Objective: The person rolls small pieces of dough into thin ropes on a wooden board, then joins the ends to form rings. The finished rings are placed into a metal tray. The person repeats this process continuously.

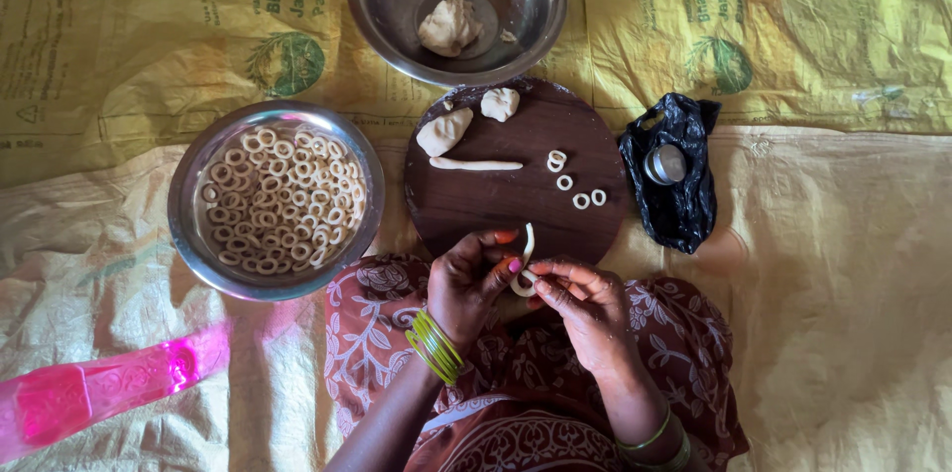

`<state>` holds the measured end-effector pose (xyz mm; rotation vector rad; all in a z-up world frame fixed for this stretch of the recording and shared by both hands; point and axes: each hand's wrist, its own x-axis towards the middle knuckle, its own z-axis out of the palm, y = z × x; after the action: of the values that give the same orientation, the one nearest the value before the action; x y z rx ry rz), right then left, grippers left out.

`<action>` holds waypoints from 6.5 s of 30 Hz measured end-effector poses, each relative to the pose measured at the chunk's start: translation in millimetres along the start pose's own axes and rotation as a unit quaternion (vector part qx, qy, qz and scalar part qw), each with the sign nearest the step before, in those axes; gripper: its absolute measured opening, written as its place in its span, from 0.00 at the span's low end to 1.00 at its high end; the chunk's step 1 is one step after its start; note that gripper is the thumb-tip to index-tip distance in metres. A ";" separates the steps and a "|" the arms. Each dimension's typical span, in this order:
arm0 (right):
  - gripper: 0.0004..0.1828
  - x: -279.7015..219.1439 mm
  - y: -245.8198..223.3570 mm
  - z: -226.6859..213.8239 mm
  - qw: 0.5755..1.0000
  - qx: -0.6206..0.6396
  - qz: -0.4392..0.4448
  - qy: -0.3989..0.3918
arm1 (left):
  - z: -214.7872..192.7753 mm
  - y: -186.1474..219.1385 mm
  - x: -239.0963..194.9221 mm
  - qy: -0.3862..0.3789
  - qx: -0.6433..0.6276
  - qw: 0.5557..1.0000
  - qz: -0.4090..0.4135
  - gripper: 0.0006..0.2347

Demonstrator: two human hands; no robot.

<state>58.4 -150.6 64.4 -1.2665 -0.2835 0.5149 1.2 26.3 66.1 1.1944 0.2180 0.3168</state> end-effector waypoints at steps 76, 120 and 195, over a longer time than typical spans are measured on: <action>0.19 -7.3 -18.3 21.6 0.976 -0.177 -0.078 -0.096 | -32.0 -2.5 -11.0 -0.112 -0.187 0.951 -0.219 0.31; 0.14 -8.9 -0.2 11.9 0.998 -0.005 0.058 -0.010 | -36.5 -11.5 -13.4 -0.062 -0.108 0.987 -0.097 0.36; 0.08 51.5 134.1 -106.9 0.969 0.191 0.078 0.138 | -136.7 -71.5 71.9 0.095 0.504 0.858 -0.011 0.22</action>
<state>125.0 -185.1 -98.1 -0.9703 0.1483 0.4926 32.2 147.6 -49.3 2.2029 0.6190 0.3033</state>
